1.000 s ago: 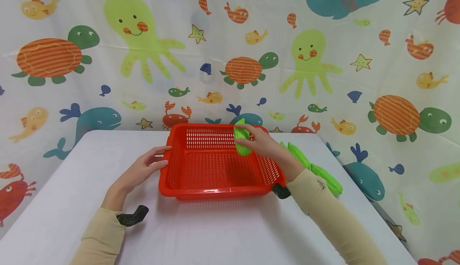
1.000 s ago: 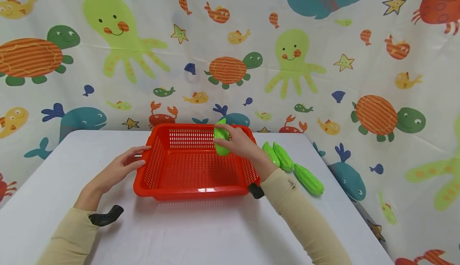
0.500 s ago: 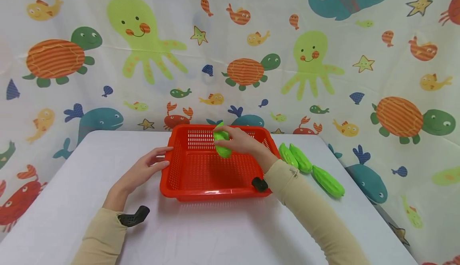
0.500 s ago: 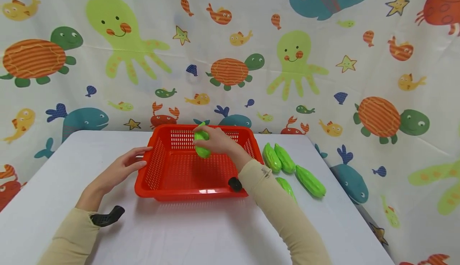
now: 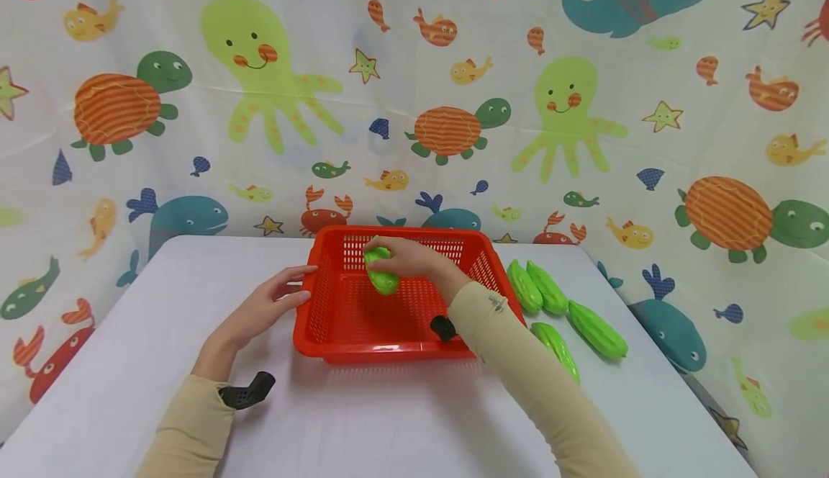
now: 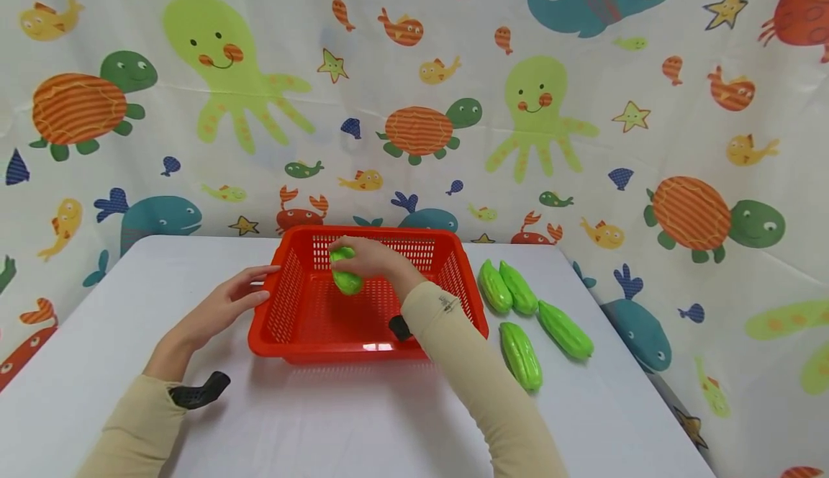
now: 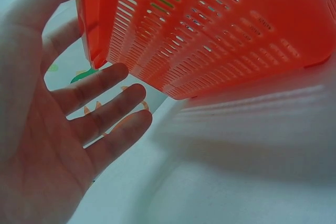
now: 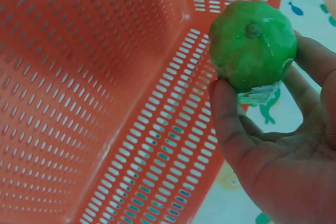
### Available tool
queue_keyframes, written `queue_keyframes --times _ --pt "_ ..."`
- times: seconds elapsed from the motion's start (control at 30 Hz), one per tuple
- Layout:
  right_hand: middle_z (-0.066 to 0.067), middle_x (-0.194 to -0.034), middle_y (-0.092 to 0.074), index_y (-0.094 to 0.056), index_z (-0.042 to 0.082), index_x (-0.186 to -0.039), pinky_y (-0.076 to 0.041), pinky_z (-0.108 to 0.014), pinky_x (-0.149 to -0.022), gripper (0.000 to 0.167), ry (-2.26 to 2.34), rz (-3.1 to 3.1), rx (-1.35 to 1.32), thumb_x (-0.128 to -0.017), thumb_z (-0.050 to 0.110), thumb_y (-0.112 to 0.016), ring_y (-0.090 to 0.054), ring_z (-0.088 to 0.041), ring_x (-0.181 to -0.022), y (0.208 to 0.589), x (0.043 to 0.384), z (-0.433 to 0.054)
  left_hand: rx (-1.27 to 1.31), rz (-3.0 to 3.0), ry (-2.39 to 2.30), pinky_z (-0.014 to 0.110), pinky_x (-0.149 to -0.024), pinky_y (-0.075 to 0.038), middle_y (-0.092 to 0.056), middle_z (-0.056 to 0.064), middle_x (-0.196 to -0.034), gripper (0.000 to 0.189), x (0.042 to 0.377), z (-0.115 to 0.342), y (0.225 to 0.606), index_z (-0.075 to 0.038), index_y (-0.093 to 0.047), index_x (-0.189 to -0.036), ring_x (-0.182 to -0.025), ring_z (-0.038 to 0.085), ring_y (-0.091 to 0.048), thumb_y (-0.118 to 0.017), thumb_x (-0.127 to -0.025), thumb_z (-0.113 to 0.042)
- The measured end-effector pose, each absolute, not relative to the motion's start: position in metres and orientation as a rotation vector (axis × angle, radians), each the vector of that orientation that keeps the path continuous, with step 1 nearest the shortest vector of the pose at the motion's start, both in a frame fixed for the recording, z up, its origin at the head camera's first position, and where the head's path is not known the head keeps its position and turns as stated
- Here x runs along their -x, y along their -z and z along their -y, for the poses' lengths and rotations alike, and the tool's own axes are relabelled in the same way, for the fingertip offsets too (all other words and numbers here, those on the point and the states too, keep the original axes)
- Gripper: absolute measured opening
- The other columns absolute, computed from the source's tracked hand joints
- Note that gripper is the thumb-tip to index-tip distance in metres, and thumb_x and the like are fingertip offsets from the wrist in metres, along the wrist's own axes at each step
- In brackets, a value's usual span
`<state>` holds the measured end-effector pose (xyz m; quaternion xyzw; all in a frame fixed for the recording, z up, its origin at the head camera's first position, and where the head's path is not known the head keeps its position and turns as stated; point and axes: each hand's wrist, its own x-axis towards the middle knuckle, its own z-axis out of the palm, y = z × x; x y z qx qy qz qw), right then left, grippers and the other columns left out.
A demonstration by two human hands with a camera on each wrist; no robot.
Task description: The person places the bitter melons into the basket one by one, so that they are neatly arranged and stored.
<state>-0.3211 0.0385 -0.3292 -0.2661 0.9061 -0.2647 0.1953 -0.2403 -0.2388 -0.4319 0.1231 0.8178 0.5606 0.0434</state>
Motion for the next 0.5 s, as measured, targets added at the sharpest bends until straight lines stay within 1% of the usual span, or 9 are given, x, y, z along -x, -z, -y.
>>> queue_keyframes --times 0.13,0.4,0.5 --pt "-0.005 -0.132 -0.052 -0.051 0.022 -0.141 -0.050 -0.036 -0.091 0.048 0.785 -2.518 0.710 -0.096 0.033 -0.062 -0.048 -0.023 -0.117 0.333 0.324 -0.032 -0.374 -2.499 -1.719 0.058 -0.095 -0.047 -0.040 0.015 -0.147 0.065 0.241 0.240 0.433 -0.021 -0.036 -0.150 -0.129 0.039 -0.042 -0.063 -0.094 -0.040" --pt "-0.004 -0.126 -0.054 -0.052 0.019 -0.140 -0.050 -0.033 -0.089 0.048 0.803 -2.433 0.695 -0.095 0.031 -0.063 -0.049 -0.021 -0.113 0.344 0.331 -0.018 -0.390 -2.489 -1.726 0.057 -0.095 -0.047 -0.041 0.013 -0.147 0.064 0.244 0.241 0.434 -0.023 -0.038 -0.149 -0.129 0.038 -0.043 -0.063 -0.094 -0.040" --pt "-0.003 -0.126 -0.053 -0.051 0.018 -0.141 -0.050 -0.033 -0.089 0.049 0.763 -2.407 0.710 -0.095 0.030 -0.064 -0.049 -0.021 -0.113 0.348 0.332 -0.009 -0.398 -2.492 -1.723 0.057 -0.095 -0.048 -0.041 0.013 -0.147 0.064 0.244 0.242 0.434 -0.024 -0.037 -0.150 -0.130 0.039 -0.042 -0.063 -0.094 -0.040"
